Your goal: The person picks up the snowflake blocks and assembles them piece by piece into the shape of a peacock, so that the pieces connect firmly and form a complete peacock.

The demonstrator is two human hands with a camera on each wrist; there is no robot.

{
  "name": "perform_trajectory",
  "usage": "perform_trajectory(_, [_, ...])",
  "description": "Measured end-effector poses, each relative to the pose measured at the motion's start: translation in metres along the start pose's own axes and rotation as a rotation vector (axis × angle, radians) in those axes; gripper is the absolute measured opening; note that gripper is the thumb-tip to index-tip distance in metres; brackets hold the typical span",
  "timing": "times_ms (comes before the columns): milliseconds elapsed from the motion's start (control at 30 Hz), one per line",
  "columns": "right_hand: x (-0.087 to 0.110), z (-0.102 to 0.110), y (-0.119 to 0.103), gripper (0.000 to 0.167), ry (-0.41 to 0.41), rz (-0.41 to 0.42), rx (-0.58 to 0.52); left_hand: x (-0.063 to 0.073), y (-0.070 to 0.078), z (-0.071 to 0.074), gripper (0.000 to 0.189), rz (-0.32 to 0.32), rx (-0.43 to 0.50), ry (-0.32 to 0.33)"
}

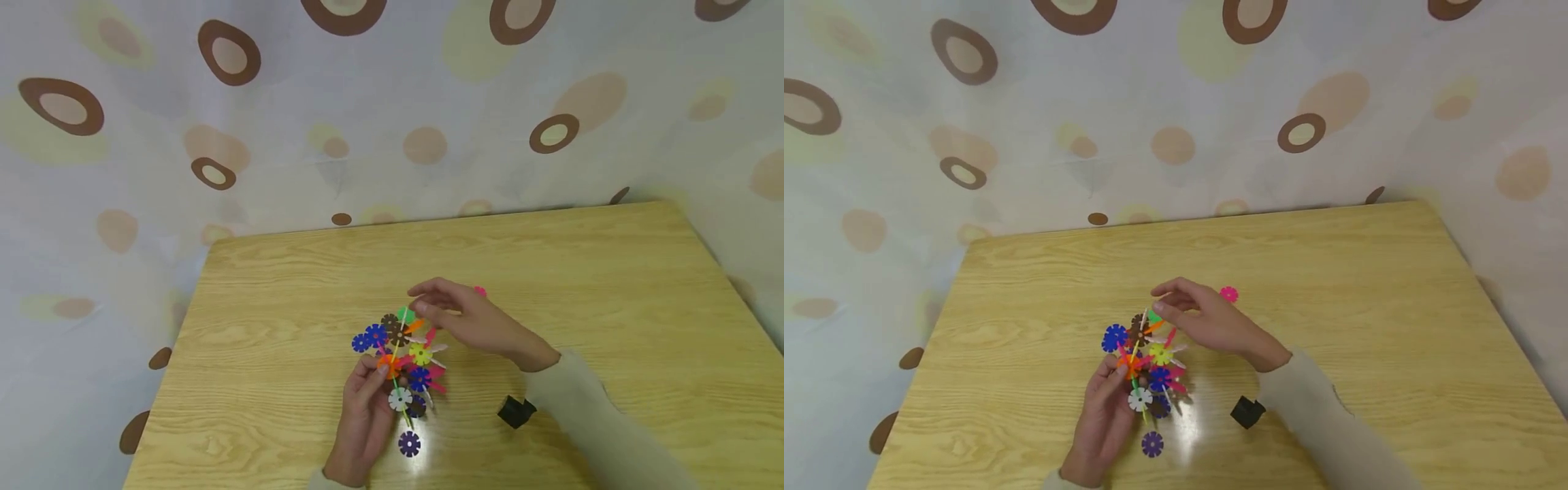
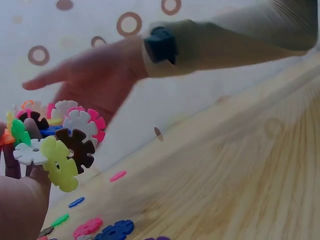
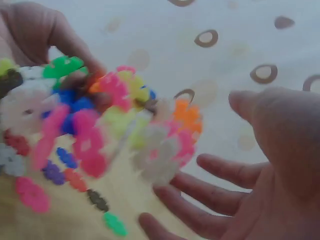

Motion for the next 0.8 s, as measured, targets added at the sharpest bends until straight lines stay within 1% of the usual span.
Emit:
perform_trajectory(67, [0.010, -0.004, 0.017, 0.050, -0.041, -0.072, -0.071, 0.001, -0.001, -0.002, 0.012, 0.006, 0.024, -0.029])
perform_trajectory(133, [0.018, -0.014, 0.032, 0.054, -0.114, -0.139, -0.168, 0.001, -0.002, -0.006, 0.016, 0.001, 0.025, -0.054])
perform_trajectory(200, [0.026, -0.022, 0.041, 0.056, -0.162, -0.161, -0.240, 0.002, -0.001, -0.008, 0.022, -0.006, 0.003, -0.049])
perform_trajectory(233, [0.028, -0.025, 0.044, 0.056, -0.171, -0.159, -0.265, 0.002, -0.001, -0.009, 0.023, -0.009, -0.016, -0.033])
perform_trajectory(300, [0.032, -0.027, 0.046, 0.055, -0.173, -0.135, -0.309, 0.002, 0.000, -0.009, 0.024, -0.011, -0.068, 0.006])
perform_trajectory(367, [0.035, -0.027, 0.047, 0.054, -0.156, -0.110, -0.316, 0.003, 0.000, -0.008, 0.022, -0.004, -0.128, 0.056])
perform_trajectory(433, [0.039, -0.027, 0.051, 0.054, -0.143, -0.105, -0.329, 0.003, 0.000, -0.007, 0.017, 0.016, -0.186, 0.087])
perform_trajectory(500, [0.044, -0.028, 0.055, 0.052, -0.127, -0.110, -0.322, 0.003, -0.002, -0.007, 0.011, 0.046, -0.245, 0.106])
perform_trajectory(600, [0.051, -0.034, 0.063, 0.049, -0.116, -0.131, -0.339, 0.002, -0.010, -0.006, 0.004, 0.122, -0.332, 0.135])
perform_trajectory(633, [0.053, -0.036, 0.065, 0.048, -0.107, -0.139, -0.339, 0.002, -0.013, -0.005, 0.007, 0.148, -0.363, 0.144])
perform_trajectory(667, [0.055, -0.038, 0.068, 0.048, -0.094, -0.147, -0.336, 0.002, -0.017, -0.004, 0.014, 0.177, -0.393, 0.148])
perform_trajectory(733, [0.059, -0.042, 0.071, 0.049, -0.083, -0.157, -0.366, 0.003, -0.023, -0.002, 0.042, 0.237, -0.471, 0.157])
perform_trajectory(800, [0.061, -0.043, 0.073, 0.050, -0.064, -0.169, -0.364, 0.005, -0.027, 0.000, 0.070, 0.272, -0.544, 0.162])
Point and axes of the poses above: each hand's wrist, its own x-axis away from the middle knuckle, its own z-axis out of the back of the hand, y = z × x, the point moved 9 cm from there along -x, towards the middle knuckle, and after that the axes turned 9 degrees about -x, right-handed, at the moved point
